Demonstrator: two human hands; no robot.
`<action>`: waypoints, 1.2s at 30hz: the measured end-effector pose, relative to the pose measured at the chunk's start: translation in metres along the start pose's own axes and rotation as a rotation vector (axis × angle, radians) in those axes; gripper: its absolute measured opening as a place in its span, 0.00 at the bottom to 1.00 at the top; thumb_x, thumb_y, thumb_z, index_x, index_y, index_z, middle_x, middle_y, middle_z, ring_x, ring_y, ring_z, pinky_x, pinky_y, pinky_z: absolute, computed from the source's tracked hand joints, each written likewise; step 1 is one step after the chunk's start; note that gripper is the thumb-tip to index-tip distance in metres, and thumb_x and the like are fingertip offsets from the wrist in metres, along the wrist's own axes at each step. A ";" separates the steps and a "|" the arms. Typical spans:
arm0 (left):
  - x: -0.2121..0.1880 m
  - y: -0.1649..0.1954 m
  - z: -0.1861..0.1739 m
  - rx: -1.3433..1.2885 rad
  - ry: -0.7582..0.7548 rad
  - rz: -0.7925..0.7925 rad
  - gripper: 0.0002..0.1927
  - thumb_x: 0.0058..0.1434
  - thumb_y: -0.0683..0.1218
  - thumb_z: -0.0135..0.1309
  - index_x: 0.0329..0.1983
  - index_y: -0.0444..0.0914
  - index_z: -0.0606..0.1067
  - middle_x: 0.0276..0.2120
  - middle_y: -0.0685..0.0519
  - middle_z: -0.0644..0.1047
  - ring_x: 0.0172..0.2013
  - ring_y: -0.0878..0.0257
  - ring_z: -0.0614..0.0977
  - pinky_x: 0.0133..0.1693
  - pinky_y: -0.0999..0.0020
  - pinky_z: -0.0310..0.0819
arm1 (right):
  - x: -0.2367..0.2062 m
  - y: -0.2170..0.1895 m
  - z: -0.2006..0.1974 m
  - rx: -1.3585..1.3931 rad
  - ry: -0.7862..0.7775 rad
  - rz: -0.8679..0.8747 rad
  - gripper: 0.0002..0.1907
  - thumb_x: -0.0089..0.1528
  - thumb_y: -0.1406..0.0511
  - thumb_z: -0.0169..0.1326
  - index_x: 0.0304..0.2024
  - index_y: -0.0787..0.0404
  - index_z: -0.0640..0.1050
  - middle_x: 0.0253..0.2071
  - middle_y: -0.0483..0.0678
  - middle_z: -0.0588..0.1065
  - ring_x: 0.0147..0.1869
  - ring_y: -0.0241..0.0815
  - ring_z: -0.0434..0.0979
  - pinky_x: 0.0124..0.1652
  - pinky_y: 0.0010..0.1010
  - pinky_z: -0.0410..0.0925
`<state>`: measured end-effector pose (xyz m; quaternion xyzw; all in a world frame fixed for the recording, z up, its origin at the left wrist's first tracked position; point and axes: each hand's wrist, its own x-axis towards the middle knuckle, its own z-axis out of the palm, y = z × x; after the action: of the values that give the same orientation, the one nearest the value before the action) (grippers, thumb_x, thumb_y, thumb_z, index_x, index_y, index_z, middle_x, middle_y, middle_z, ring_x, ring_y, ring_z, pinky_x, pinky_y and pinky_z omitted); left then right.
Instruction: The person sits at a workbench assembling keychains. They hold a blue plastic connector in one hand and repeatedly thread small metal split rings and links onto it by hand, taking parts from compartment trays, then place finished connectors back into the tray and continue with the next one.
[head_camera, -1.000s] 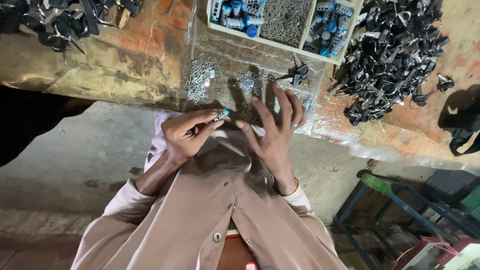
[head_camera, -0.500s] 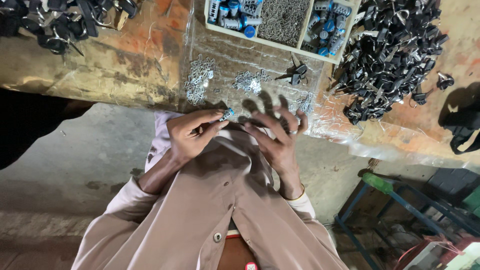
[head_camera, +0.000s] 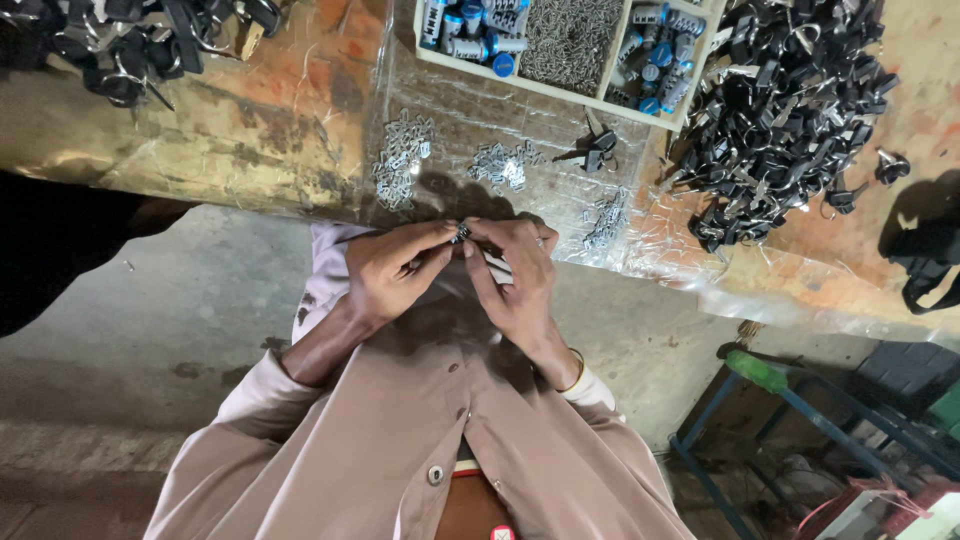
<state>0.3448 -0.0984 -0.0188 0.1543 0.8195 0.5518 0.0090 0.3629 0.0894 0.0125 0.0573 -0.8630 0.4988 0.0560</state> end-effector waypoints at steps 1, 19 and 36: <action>0.001 0.000 -0.001 0.019 -0.009 0.031 0.14 0.60 0.35 0.65 0.50 0.33 0.80 0.47 0.46 0.83 0.41 0.59 0.88 0.38 0.71 0.83 | 0.003 -0.002 0.000 -0.021 0.002 0.014 0.16 0.62 0.71 0.63 0.52 0.61 0.77 0.45 0.44 0.78 0.44 0.41 0.75 0.53 0.34 0.58; 0.022 0.013 -0.007 -0.138 -0.207 0.220 0.15 0.60 0.34 0.64 0.51 0.35 0.78 0.44 0.48 0.82 0.41 0.56 0.87 0.39 0.66 0.84 | 0.043 0.028 -0.066 -0.379 0.004 0.051 0.16 0.61 0.63 0.70 0.51 0.58 0.85 0.48 0.46 0.78 0.53 0.45 0.73 0.56 0.38 0.62; 0.022 0.015 0.006 -0.304 -0.074 0.017 0.13 0.65 0.27 0.55 0.51 0.29 0.78 0.48 0.43 0.81 0.46 0.56 0.87 0.48 0.67 0.88 | -0.003 0.056 -0.049 0.803 0.020 0.409 0.15 0.60 0.80 0.60 0.49 0.69 0.79 0.41 0.54 0.79 0.41 0.42 0.82 0.40 0.32 0.78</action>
<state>0.3290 -0.0819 -0.0038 0.1783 0.7245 0.6633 0.0575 0.3587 0.1601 -0.0115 -0.1021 -0.5940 0.7955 -0.0623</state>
